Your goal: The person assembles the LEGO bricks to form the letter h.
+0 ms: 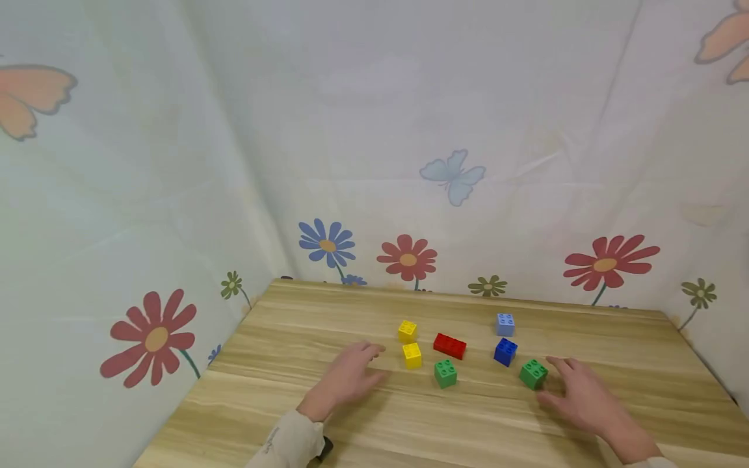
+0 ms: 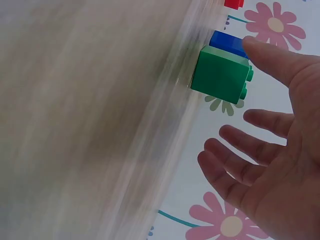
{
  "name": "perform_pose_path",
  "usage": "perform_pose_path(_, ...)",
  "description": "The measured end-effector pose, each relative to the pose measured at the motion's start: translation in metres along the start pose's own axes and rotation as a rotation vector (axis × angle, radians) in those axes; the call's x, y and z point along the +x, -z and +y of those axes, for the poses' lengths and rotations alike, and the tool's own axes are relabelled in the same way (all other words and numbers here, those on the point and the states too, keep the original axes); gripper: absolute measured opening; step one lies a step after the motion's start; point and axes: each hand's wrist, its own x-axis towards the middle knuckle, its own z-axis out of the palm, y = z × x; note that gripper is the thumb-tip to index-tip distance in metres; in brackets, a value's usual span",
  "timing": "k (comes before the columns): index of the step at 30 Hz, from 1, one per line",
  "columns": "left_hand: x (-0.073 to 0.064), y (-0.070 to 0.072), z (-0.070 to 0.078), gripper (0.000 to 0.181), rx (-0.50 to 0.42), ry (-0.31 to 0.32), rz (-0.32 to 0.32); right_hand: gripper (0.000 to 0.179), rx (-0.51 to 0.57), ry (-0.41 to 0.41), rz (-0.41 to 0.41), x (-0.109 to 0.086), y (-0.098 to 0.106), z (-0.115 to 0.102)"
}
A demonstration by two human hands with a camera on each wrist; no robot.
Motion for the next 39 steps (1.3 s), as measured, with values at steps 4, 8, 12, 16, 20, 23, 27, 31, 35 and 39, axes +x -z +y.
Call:
perform_pose_path(4, 0.005, 0.0, 0.009, 0.038, -0.087, -0.039, -0.04, 0.077, 0.022, 0.033, 0.006, 0.0, -0.001, 0.0)
perform_pose_path(8, 0.012, 0.001, 0.023, 0.035, -0.167, -0.058, -0.103, 0.075, 0.051, 0.057, 0.011, 0.003, -0.001, 0.0)
perform_pose_path(12, 0.02, 0.0, 0.036, 0.039, -0.188, -0.084, -0.139, 0.073, 0.074, 0.06, -0.005, 0.007, 0.0, 0.001)
perform_pose_path(16, 0.025, -0.005, 0.047, 0.046, -0.196, -0.105, -0.165, 0.072, 0.095, 0.046, -0.038, 0.009, 0.001, 0.0)
perform_pose_path(20, 0.031, -0.014, 0.054, 0.051, -0.186, -0.122, -0.181, 0.07, 0.116, 0.045, -0.064, 0.012, 0.0, 0.0)
perform_pose_path(23, 0.034, -0.017, 0.059, 0.055, -0.198, -0.114, -0.201, 0.069, 0.124, 0.042, -0.084, 0.014, 0.0, 0.0)
perform_pose_path(27, 0.038, -0.02, 0.065, 0.057, -0.226, -0.073, -0.226, 0.066, 0.126, 0.049, -0.09, 0.016, -0.001, -0.001)
perform_pose_path(31, 0.042, -0.022, 0.069, 0.056, -0.219, -0.048, -0.242, 0.063, 0.134, 0.061, -0.087, 0.016, -0.002, -0.002)
perform_pose_path(35, 0.046, -0.023, 0.074, 0.056, -0.205, -0.035, -0.25, 0.062, 0.144, 0.068, -0.085, 0.018, -0.003, -0.003)
perform_pose_path(39, 0.05, -0.024, 0.079, 0.056, -0.207, -0.012, -0.256, 0.061, 0.151, 0.069, -0.09, 0.02, -0.005, -0.004)
